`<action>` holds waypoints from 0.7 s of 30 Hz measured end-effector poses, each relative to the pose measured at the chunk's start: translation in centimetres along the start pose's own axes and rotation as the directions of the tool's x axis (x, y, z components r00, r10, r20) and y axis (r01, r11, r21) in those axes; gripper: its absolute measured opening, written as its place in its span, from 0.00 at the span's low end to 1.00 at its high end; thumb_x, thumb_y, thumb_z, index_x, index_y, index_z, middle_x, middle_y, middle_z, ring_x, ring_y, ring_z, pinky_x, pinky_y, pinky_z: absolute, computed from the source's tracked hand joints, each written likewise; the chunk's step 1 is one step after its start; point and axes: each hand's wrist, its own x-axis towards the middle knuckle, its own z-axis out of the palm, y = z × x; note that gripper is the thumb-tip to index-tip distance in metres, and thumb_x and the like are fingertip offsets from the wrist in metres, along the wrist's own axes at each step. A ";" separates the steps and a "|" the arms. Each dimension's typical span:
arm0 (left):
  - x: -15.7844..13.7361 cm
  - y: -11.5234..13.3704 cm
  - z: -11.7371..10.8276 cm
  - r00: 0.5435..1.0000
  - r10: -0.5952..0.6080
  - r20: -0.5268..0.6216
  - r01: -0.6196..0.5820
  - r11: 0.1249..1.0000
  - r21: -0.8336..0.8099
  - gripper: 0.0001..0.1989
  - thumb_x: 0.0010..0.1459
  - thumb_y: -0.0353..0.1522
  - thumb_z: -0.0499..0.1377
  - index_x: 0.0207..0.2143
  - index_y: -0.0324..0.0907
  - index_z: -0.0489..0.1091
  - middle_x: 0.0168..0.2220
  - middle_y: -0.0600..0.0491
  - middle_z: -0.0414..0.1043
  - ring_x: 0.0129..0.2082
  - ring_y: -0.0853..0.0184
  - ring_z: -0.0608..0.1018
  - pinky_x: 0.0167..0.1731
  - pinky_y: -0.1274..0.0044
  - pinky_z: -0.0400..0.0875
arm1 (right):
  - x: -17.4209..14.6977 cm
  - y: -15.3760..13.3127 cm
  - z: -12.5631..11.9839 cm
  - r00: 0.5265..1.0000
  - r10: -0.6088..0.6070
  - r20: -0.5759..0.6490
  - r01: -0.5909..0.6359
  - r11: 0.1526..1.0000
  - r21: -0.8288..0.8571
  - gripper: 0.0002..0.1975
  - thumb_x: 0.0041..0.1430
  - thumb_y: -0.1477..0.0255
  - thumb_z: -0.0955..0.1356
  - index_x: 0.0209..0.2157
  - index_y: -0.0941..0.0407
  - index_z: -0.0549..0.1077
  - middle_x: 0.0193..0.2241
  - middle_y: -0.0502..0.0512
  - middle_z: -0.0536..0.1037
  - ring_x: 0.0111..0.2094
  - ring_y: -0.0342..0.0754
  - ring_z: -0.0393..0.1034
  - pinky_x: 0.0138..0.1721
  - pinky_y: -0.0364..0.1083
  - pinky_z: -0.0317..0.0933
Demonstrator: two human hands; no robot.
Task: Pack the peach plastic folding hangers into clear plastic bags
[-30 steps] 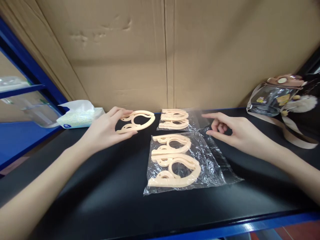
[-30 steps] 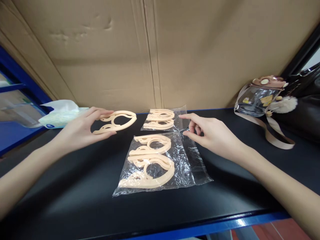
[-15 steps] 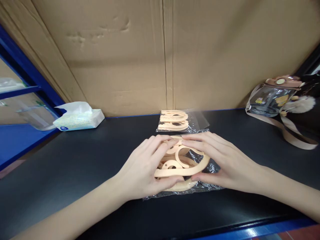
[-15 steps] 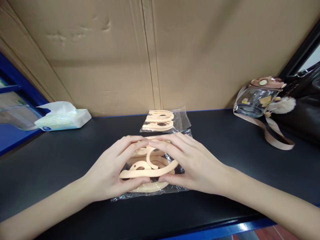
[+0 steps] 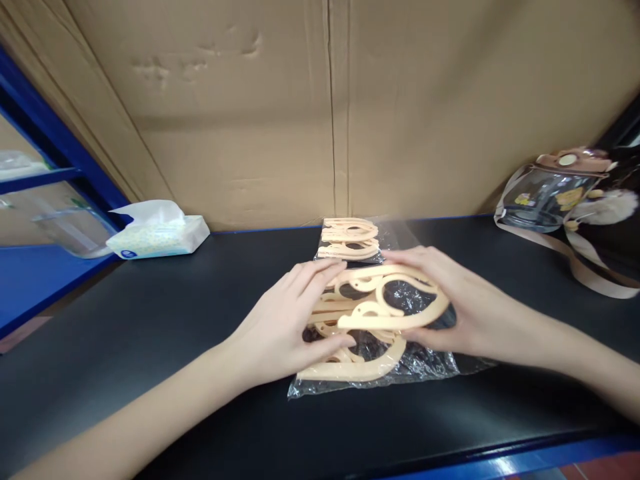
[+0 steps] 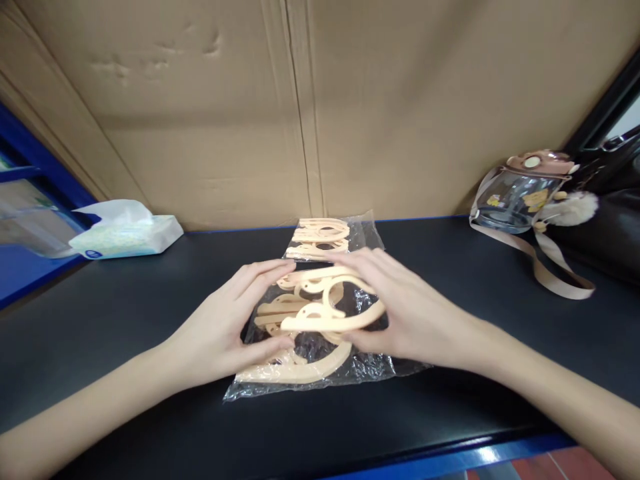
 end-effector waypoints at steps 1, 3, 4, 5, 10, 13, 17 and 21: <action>-0.1 -0.6 -0.2 0.999 -0.014 0.029 0.014 1.000 -0.002 0.37 0.58 0.48 0.57 0.64 0.43 0.48 0.63 0.45 0.54 0.62 0.56 0.60 0.59 0.65 0.60 | 0.0 0.7 -0.7 1.000 0.027 -0.011 -0.028 1.000 -0.005 0.39 0.53 0.61 0.71 0.62 0.47 0.51 0.58 0.57 0.63 0.57 0.58 0.60 0.56 0.57 0.58; -0.3 -1.7 -0.6 0.996 -0.039 0.081 0.040 0.999 -0.009 0.38 0.59 0.49 0.56 0.65 0.44 0.46 0.66 0.46 0.48 0.65 0.55 0.55 0.62 0.64 0.57 | -0.1 2.2 -2.4 0.996 0.085 -0.040 -0.085 0.996 -0.009 0.40 0.52 0.60 0.71 0.63 0.48 0.51 0.58 0.58 0.63 0.56 0.58 0.62 0.56 0.57 0.58; -0.4 -2.1 -0.7 0.994 -0.046 0.103 0.048 0.999 -0.014 0.38 0.59 0.49 0.56 0.65 0.45 0.46 0.67 0.46 0.46 0.65 0.55 0.53 0.62 0.62 0.55 | -0.2 3.1 -3.3 0.990 0.137 -0.034 -0.138 0.990 -0.013 0.40 0.52 0.59 0.71 0.63 0.48 0.51 0.58 0.58 0.63 0.54 0.58 0.64 0.56 0.56 0.59; -0.5 -2.5 -0.8 0.991 -0.052 0.124 0.055 0.998 -0.019 0.38 0.59 0.49 0.56 0.66 0.46 0.46 0.67 0.47 0.45 0.66 0.54 0.52 0.63 0.61 0.53 | -0.4 3.9 -4.2 0.982 0.189 -0.005 -0.189 0.982 -0.029 0.40 0.52 0.60 0.71 0.63 0.47 0.50 0.57 0.58 0.64 0.54 0.57 0.64 0.55 0.55 0.59; -0.8 -3.0 -0.5 0.964 -0.074 0.254 0.089 0.995 -0.047 0.37 0.60 0.50 0.54 0.66 0.50 0.46 0.69 0.50 0.40 0.67 0.54 0.48 0.64 0.60 0.50 | -1.9 6.9 -7.2 0.926 0.332 0.183 -0.317 0.942 -0.107 0.39 0.55 0.60 0.70 0.64 0.46 0.49 0.56 0.60 0.67 0.52 0.57 0.67 0.50 0.49 0.63; -0.9 -2.9 -0.3 0.948 -0.066 0.311 0.092 0.993 -0.071 0.37 0.61 0.50 0.53 0.67 0.52 0.42 0.69 0.51 0.37 0.67 0.54 0.47 0.64 0.60 0.50 | -2.7 7.3 -7.2 0.890 0.350 0.292 -0.321 0.936 -0.143 0.38 0.54 0.67 0.70 0.63 0.44 0.51 0.56 0.58 0.68 0.52 0.56 0.67 0.47 0.47 0.65; -1.0 -3.0 0.0 0.944 -0.061 0.325 0.096 0.991 -0.093 0.37 0.61 0.49 0.54 0.67 0.51 0.42 0.69 0.51 0.38 0.67 0.55 0.48 0.64 0.61 0.51 | -2.4 6.5 -6.5 0.874 0.280 0.397 -0.289 0.957 -0.037 0.40 0.54 0.70 0.70 0.64 0.44 0.48 0.58 0.59 0.67 0.53 0.57 0.67 0.47 0.45 0.67; -1.0 -3.1 0.0 0.939 -0.063 0.338 0.100 0.991 -0.093 0.38 0.61 0.49 0.53 0.67 0.49 0.42 0.69 0.50 0.39 0.67 0.55 0.48 0.64 0.62 0.50 | -1.3 5.0 -5.6 0.906 0.204 0.370 -0.242 0.969 0.059 0.41 0.53 0.64 0.71 0.64 0.46 0.49 0.60 0.56 0.64 0.56 0.58 0.64 0.53 0.48 0.65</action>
